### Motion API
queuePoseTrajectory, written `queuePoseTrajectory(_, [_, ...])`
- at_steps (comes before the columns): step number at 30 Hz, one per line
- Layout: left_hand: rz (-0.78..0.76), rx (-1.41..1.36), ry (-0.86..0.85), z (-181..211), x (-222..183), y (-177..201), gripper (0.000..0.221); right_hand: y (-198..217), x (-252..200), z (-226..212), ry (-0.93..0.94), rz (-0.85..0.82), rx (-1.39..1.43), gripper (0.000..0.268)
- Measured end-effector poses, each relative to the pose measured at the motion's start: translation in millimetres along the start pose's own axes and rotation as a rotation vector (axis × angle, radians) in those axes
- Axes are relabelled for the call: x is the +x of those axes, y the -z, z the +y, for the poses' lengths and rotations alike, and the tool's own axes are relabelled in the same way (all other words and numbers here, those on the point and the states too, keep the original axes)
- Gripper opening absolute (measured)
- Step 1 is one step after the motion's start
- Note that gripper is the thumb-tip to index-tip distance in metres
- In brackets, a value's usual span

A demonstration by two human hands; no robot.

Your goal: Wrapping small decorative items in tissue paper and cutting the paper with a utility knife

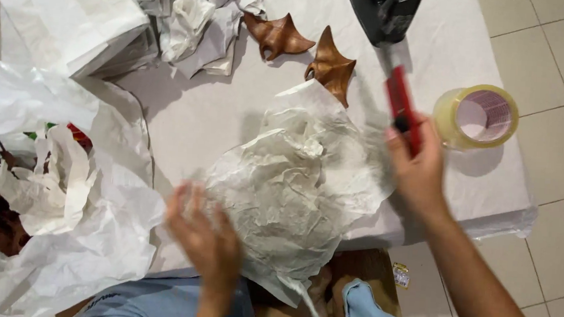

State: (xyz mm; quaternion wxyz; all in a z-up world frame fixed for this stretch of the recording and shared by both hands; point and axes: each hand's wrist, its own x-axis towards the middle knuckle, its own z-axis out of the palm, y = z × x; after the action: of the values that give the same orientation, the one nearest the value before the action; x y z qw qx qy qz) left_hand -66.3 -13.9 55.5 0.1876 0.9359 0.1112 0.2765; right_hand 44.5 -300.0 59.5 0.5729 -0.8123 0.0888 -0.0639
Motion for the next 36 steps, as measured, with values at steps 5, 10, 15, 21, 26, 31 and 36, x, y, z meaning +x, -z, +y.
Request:
queuePoseTrajectory(5, [-0.293, -0.043, -0.187, 30, -21, -36, 0.056, -40, -22, 12, 0.048, -0.216, -0.010, 0.035])
queuePoseTrajectory(10, [-0.447, 0.081, -0.123, -2, -14, -51, 0.071, -41, -20, 46, 0.289, -0.125, -0.144, 0.031])
queuePoseTrajectory(15, [-0.441, 0.117, 0.021, -44, 1, -37, 0.070, -14, -15, 52, 0.297, 0.064, -0.238, 0.029])
queuePoseTrajectory(21, [-0.476, 0.079, -0.023, -48, 9, -33, 0.071, -12, -16, 47, 0.294, 0.063, -0.228, 0.029])
queuePoseTrajectory(26, [-0.358, -0.057, -0.110, -21, 13, -26, 0.068, -8, -19, 13, 0.261, 0.063, -0.169, 0.025])
queuePoseTrajectory(31, [-0.309, -0.342, -0.436, 23, 36, -42, 0.052, -19, -23, -6, 0.308, -0.001, -0.159, 0.024])
queuePoseTrajectory(36, [-0.352, -0.132, -0.580, 16, 32, -120, 0.056, -57, -10, 63, 0.491, -0.129, -0.361, 0.027])
